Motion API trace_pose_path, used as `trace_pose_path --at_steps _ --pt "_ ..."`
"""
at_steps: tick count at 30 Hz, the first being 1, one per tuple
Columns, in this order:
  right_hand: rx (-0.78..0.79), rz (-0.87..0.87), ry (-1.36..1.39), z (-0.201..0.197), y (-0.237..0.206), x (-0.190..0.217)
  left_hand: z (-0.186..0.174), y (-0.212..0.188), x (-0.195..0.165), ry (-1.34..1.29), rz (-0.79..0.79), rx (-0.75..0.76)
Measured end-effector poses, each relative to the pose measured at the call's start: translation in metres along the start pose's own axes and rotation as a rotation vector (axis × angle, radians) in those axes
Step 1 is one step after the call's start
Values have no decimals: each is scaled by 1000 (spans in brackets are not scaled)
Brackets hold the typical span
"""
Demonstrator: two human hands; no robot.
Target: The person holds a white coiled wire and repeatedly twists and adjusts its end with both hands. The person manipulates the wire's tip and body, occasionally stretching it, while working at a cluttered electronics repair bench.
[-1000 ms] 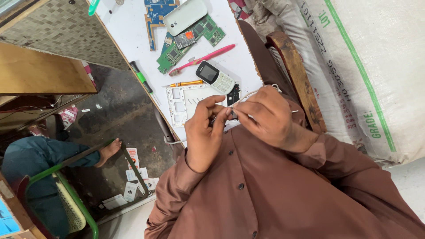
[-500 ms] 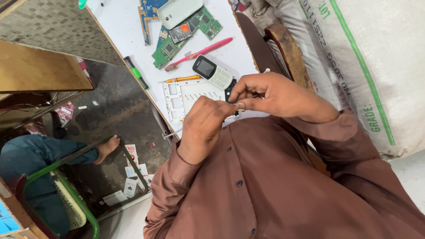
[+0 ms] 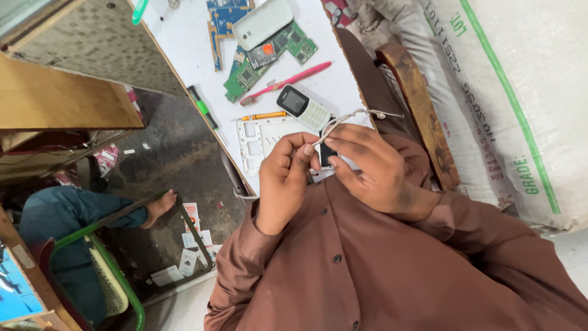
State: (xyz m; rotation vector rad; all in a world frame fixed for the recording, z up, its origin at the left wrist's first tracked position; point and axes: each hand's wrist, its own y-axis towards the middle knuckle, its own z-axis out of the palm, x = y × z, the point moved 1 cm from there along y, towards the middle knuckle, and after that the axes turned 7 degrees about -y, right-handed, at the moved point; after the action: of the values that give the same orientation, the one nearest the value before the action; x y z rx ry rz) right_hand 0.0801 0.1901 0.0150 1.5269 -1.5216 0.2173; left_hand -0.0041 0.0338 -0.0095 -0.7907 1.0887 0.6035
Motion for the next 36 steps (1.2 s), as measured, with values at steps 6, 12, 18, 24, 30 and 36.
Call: trace_pose_path --at_steps 6,12,18,24,30,36 --pt "-75 -61 -65 8 0 -9 2 -4 2 -311 -139 56" --pt "-76 -103 -247 4 -2 -10 4 -7 -1 -245 -121 38" --pt "-100 -215 -314 -4 5 -5 15 -11 -16 306 260 -77" --pt "-58 -348 -349 -11 12 -9 20 -12 -30 471 328 -59" --pt "183 -104 -51 -16 21 -17 5 -7 -41 607 447 98" --pt "544 239 226 -29 35 -31 2 -3 -40 603 499 220"
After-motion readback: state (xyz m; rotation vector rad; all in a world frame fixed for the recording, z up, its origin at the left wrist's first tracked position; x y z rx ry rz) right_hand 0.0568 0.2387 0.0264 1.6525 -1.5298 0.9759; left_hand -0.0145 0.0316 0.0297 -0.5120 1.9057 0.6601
